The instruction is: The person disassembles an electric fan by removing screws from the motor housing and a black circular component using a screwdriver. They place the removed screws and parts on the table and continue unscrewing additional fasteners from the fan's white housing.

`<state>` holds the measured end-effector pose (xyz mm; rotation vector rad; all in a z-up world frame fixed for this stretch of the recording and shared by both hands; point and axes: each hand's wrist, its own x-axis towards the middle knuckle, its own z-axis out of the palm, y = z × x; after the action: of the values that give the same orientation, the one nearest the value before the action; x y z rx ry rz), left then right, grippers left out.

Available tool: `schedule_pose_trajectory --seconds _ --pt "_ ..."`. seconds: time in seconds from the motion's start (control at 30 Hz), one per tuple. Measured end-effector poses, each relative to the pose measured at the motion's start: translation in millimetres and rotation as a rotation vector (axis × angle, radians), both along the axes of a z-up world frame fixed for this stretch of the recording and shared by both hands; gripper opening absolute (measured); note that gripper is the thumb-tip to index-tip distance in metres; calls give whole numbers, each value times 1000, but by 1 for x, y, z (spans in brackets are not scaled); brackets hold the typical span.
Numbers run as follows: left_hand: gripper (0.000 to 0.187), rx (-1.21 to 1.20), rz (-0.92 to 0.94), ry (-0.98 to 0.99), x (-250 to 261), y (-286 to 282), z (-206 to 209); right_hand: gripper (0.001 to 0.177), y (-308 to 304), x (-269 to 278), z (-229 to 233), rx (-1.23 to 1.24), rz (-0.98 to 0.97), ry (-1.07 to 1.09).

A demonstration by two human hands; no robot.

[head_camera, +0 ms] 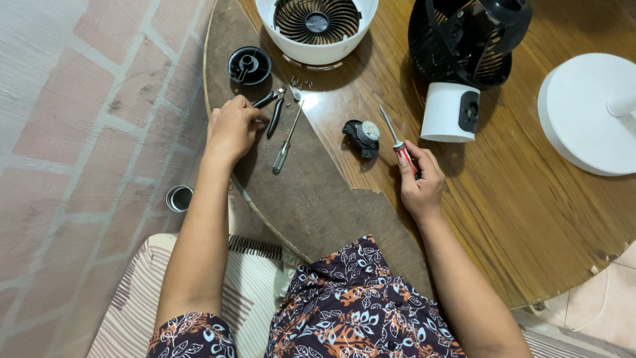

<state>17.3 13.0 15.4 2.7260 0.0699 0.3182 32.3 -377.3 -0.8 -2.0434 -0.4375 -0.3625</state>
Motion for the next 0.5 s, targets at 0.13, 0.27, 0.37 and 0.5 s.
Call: schedule_pose_trajectory --seconds 0.13,0.27,0.37,0.5 --pt "17 -11 -18 -8 -2 5 1 26 0 0 0 17 7 15" --pt "20 -60 12 -41 -4 9 5 26 0 0 0 18 19 -2" --pt "21 -60 20 -39 -5 11 9 26 0 0 1 14 19 7" --pt "29 -51 21 7 -6 9 10 27 0 0 1 14 5 39"
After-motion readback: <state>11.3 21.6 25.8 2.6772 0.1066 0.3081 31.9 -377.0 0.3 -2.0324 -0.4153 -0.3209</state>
